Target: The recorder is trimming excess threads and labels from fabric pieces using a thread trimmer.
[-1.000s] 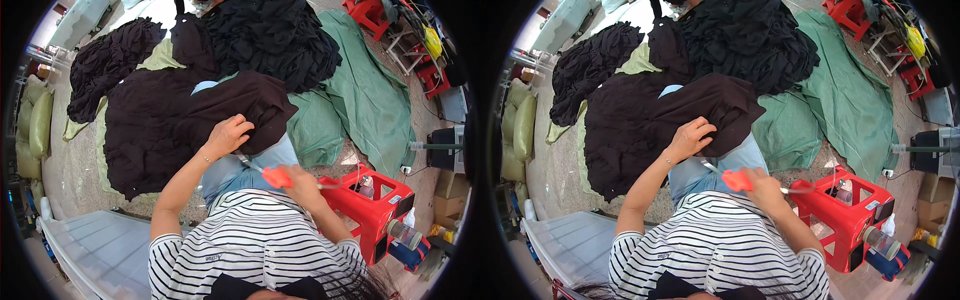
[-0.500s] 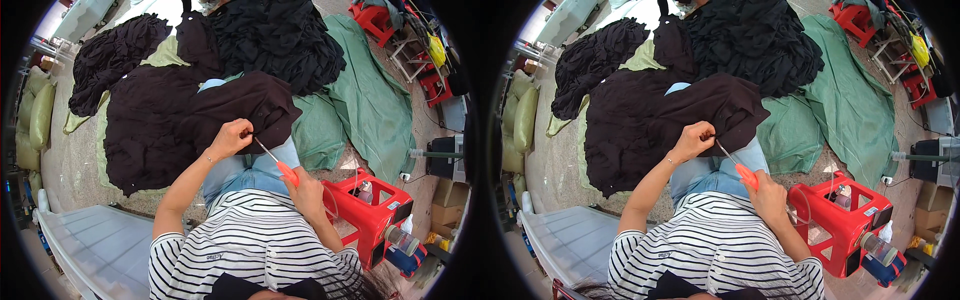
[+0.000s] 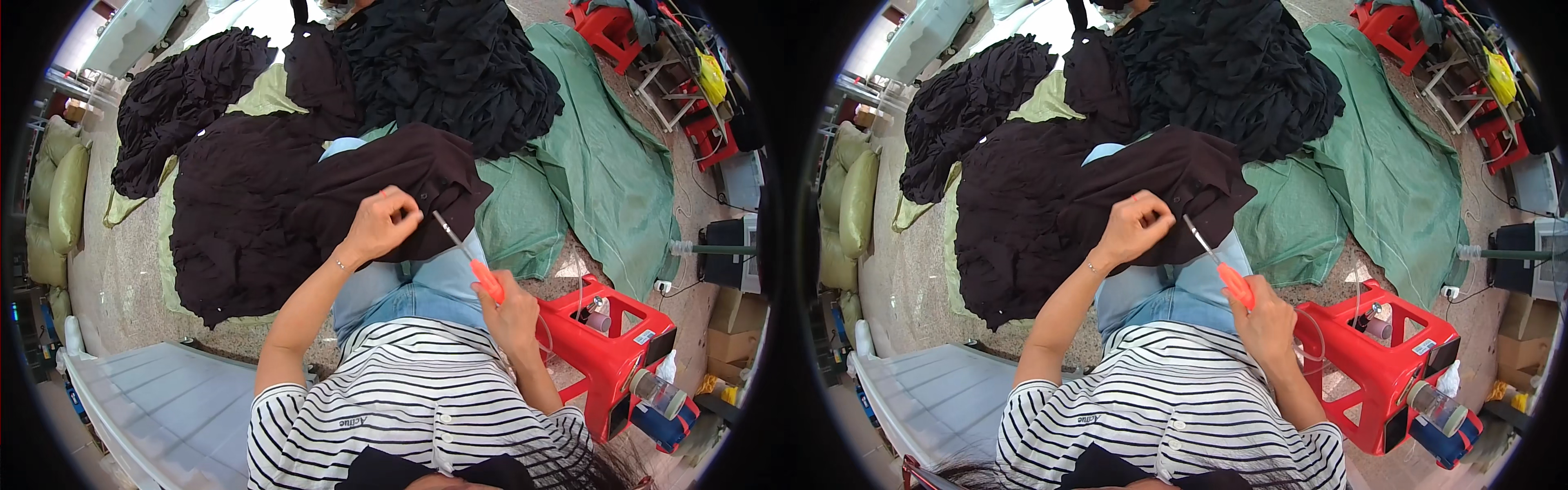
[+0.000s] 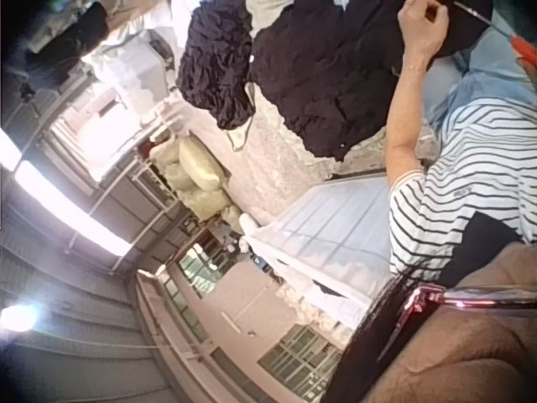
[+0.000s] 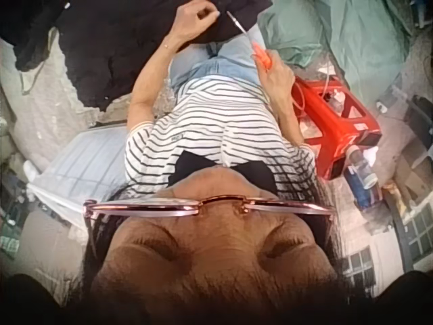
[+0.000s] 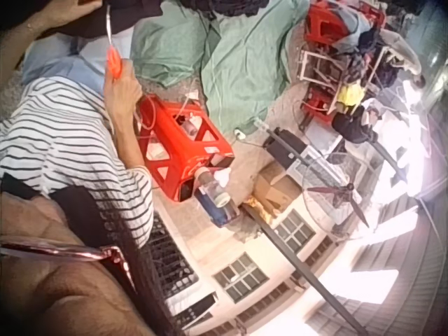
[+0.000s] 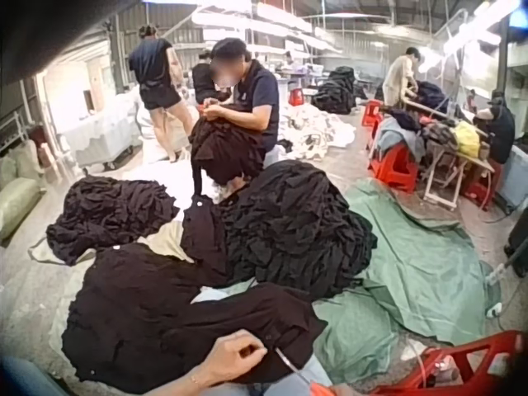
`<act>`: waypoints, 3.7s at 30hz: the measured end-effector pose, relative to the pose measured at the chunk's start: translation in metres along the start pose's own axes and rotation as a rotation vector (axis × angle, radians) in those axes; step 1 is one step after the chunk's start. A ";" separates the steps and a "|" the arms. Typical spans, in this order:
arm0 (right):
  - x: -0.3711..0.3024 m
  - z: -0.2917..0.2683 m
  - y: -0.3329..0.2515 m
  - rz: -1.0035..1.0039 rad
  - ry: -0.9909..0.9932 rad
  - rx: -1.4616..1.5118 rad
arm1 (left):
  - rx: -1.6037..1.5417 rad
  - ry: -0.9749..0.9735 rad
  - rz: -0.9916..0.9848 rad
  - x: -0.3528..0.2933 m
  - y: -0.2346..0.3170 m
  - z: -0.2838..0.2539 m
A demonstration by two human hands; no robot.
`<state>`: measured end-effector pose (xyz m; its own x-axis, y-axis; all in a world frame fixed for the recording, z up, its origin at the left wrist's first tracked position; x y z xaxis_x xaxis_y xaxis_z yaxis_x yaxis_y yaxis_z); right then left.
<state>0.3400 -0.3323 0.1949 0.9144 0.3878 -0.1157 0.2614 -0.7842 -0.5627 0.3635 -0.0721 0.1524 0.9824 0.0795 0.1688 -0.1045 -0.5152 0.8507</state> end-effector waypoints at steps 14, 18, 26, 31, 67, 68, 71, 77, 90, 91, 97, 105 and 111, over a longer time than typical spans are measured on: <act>0.013 -0.011 -0.005 -0.013 0.035 -0.090 | 0.047 -0.073 0.078 0.036 -0.014 0.021; 0.016 -0.011 -0.007 -0.004 0.035 -0.108 | 0.056 -0.036 0.076 0.035 -0.015 0.021; 0.015 -0.009 -0.006 0.002 0.040 -0.076 | -0.005 0.012 0.050 0.029 -0.016 0.025; 0.010 -0.017 -0.006 -0.004 0.114 -0.071 | 0.025 -0.009 0.123 0.028 -0.011 0.026; -0.028 -0.013 -0.006 -0.011 -0.105 -0.044 | 0.137 -0.154 -0.160 -0.019 -0.014 0.022; -0.027 -0.012 -0.005 -0.005 -0.109 -0.057 | 0.139 -0.154 -0.160 -0.018 -0.014 0.021; -0.023 -0.011 -0.007 -0.019 -0.109 -0.051 | 0.076 -0.249 -0.268 -0.015 -0.011 0.019; -0.024 -0.013 -0.002 -0.029 -0.113 -0.045 | 0.105 -0.347 -0.283 -0.013 -0.009 0.024; -0.022 -0.031 0.019 0.104 0.018 -0.096 | -0.043 -0.113 -0.398 0.011 -0.008 0.063; -0.021 -0.030 0.020 0.105 0.019 -0.093 | -0.041 -0.114 -0.398 0.011 -0.010 0.064; -0.016 -0.028 0.022 0.067 0.050 -0.087 | -0.049 -0.086 -0.419 0.011 -0.008 0.062; -0.003 -0.036 0.062 0.285 0.265 0.034 | 0.749 0.398 0.195 0.072 0.043 0.023; 0.010 -0.036 0.082 0.299 0.306 -0.021 | 0.676 -0.165 -0.234 0.140 -0.013 0.007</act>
<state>0.3818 -0.4096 0.1769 0.9996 -0.0168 -0.0209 -0.0253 -0.8515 -0.5238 0.5037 -0.0605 0.1610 0.9834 0.1500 -0.1019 0.1767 -0.9188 0.3530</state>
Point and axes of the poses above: each hand's wrist, its own x-axis towards the middle knuckle, its own z-axis out of the palm, y = z × x, the point moved 5 cm from there along x, towards the middle knuckle
